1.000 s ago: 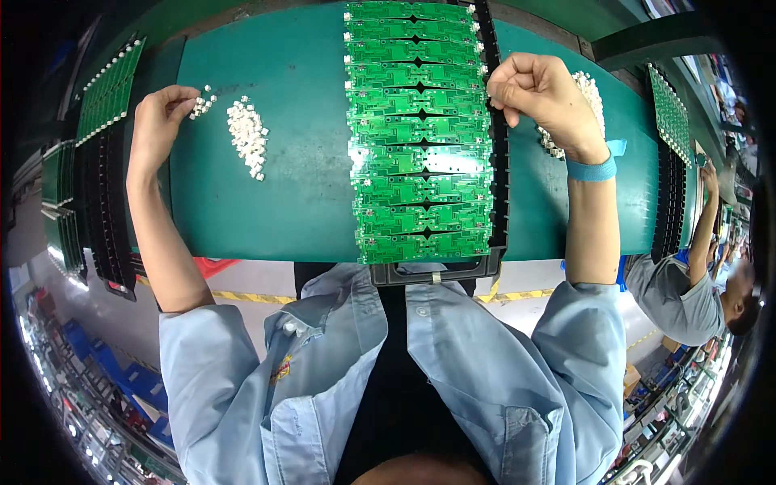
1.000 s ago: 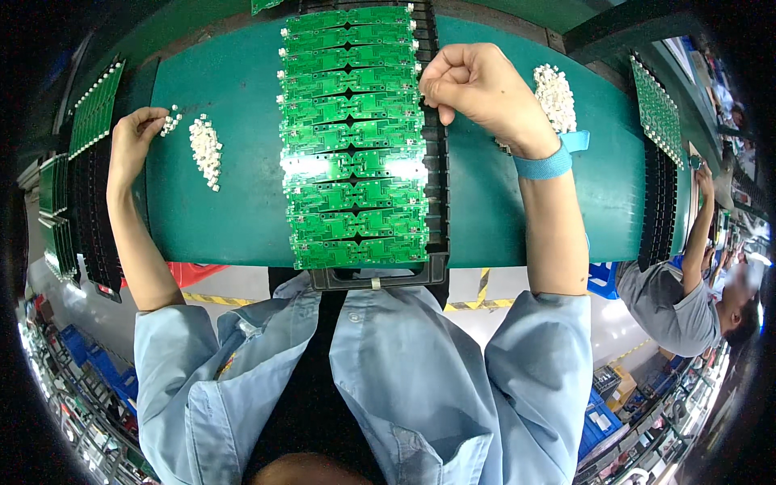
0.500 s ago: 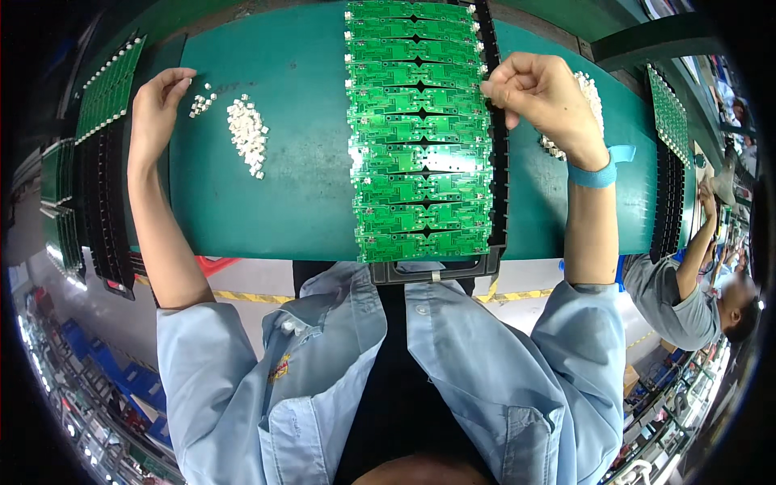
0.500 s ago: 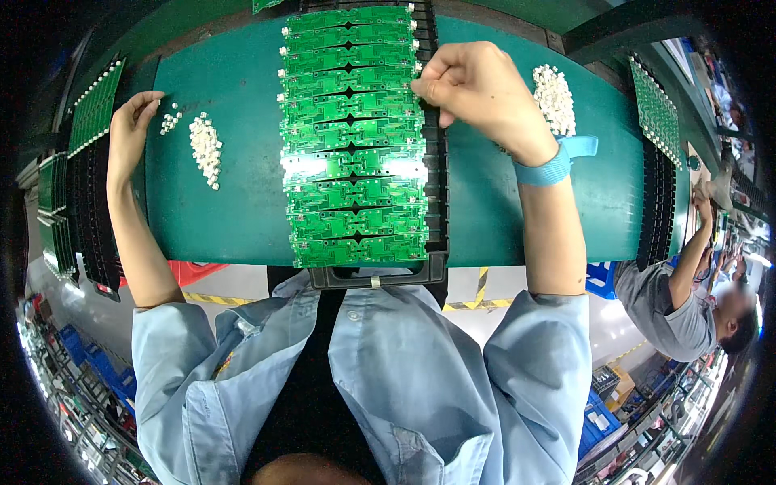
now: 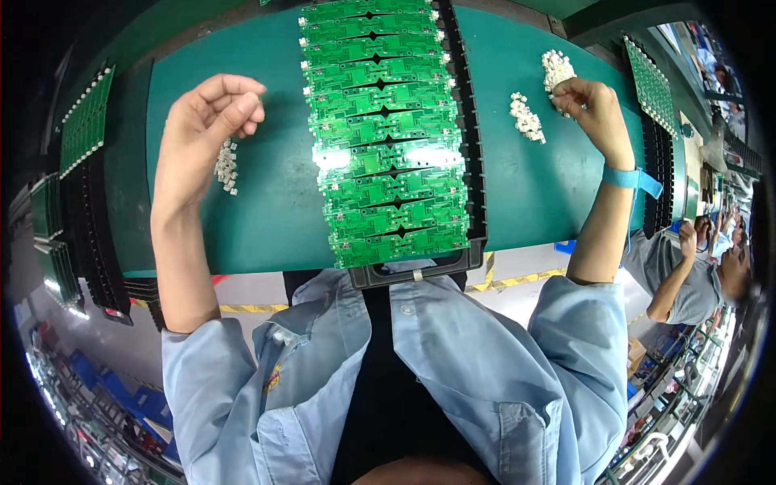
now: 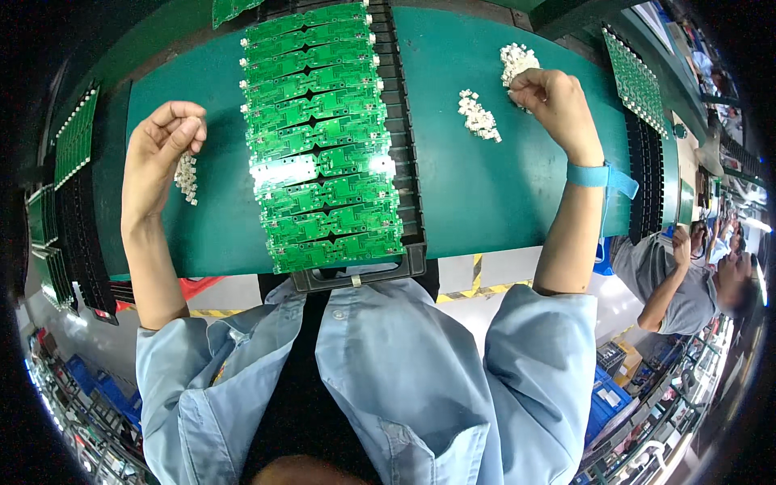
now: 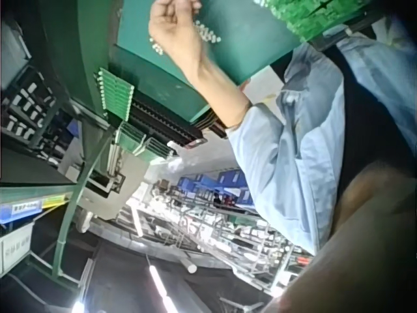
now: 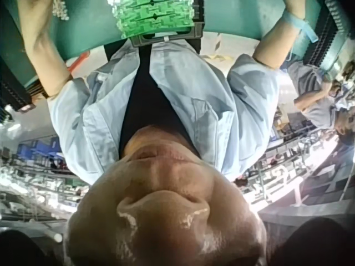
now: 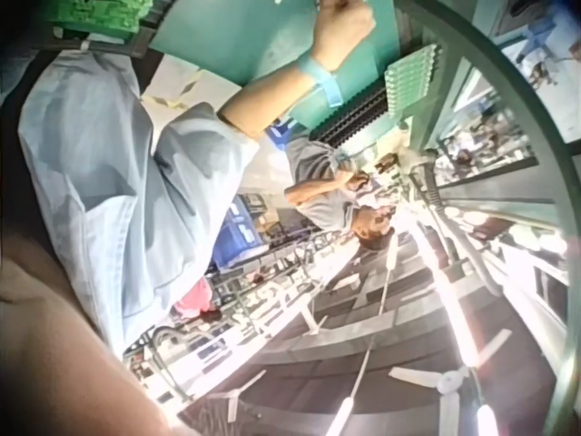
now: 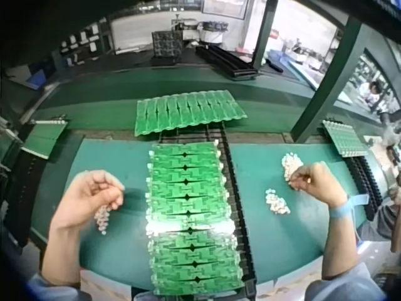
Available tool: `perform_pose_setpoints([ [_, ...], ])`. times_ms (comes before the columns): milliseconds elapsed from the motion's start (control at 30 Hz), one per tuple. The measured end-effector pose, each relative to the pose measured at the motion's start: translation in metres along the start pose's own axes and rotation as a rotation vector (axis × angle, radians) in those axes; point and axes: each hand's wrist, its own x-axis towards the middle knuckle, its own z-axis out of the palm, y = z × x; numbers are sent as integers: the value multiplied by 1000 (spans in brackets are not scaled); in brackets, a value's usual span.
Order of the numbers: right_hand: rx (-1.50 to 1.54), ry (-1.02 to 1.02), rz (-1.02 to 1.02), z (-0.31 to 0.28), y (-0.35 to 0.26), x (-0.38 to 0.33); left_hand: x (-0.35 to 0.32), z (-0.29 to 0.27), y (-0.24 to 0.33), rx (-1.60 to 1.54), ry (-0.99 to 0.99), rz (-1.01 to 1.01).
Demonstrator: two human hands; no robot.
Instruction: The person places a circuit board panel into a tray, inserts small components into the board by hand, and sets the panel aside before loading another circuit board panel into the tray.
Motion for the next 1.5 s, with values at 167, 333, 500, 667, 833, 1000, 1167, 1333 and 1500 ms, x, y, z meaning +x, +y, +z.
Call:
perform_pose_setpoints([
  [167, -98, 72, -125, 9, -2, -6, 1, 14, -2, -205, -76, -50],
  [333, -120, 72, -176, 5, -4, -8, -1, 20, -1, -176, -70, -34],
  [500, 125, 62, -12, 4, -9, -8, -2, 24, 0, -112, -90, -12],
  [667, 334, 24, -5, 7, -14, -5, -3, 31, 0, -37, -71, 2],
  [833, 368, 54, 10, 5, -31, -2, -3, 36, 2, 18, -51, 12],
  [1000, 364, 32, -43, 4, -34, 0, 0, 37, 2, 69, -60, -20],
  [1167, 358, 14, -76, 4, -33, 1, 2, 35, 1, 78, -74, -52],
  [1333, 368, 15, -91, 5, -35, 2, 2, 33, 2, 61, -94, -108],
  [1500, 408, 41, -92, 6, -42, 2, 3, 33, 4, 56, -94, -125],
])
